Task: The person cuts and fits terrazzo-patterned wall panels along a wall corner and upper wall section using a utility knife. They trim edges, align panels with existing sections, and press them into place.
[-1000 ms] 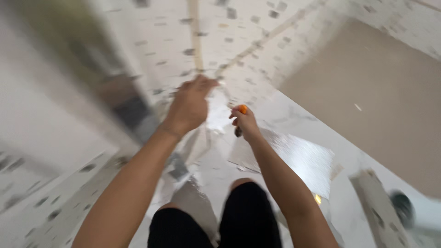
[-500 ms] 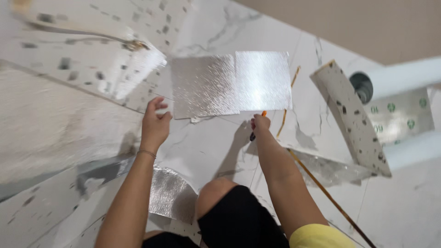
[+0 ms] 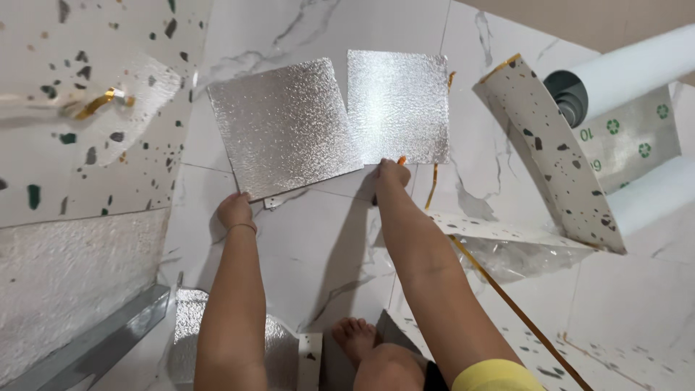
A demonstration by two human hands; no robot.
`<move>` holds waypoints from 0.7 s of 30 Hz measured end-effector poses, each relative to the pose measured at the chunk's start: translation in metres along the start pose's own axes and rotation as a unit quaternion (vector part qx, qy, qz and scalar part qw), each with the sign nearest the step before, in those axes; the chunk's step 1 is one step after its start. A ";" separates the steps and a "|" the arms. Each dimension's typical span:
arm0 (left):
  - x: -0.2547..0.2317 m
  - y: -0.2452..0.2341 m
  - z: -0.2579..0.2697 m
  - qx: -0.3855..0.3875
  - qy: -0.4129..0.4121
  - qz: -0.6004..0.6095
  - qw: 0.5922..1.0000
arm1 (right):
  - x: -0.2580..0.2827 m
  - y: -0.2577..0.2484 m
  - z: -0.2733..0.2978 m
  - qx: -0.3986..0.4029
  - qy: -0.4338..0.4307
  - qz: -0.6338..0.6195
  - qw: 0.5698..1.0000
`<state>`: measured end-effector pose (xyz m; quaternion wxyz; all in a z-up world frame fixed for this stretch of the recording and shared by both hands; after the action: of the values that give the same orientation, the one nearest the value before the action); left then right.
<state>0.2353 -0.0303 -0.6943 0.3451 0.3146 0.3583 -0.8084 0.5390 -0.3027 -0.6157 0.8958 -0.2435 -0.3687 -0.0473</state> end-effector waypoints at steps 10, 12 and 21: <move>-0.069 -0.063 0.108 0.048 -0.173 0.565 0.806 | -0.015 -0.022 0.007 -0.020 -0.039 0.051 0.998; -0.090 -0.083 0.151 0.017 -0.160 0.541 0.825 | -0.015 -0.031 0.026 0.001 -0.030 -0.139 0.990; -0.200 -0.173 0.343 0.024 -0.092 0.514 0.852 | 0.098 -0.120 0.163 0.107 -0.227 -0.067 0.966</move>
<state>0.1225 -0.1494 -0.2931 0.7355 0.3860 0.0920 -0.5491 0.4737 -0.3219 -0.4010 0.8040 -0.1250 -0.5813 -0.0112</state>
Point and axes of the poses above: each hand's wrist, its own z-axis away from the middle knuckle, its own y-axis out of the palm, x = y × z, the point moved 2 cm from there along -z, towards the middle knuckle
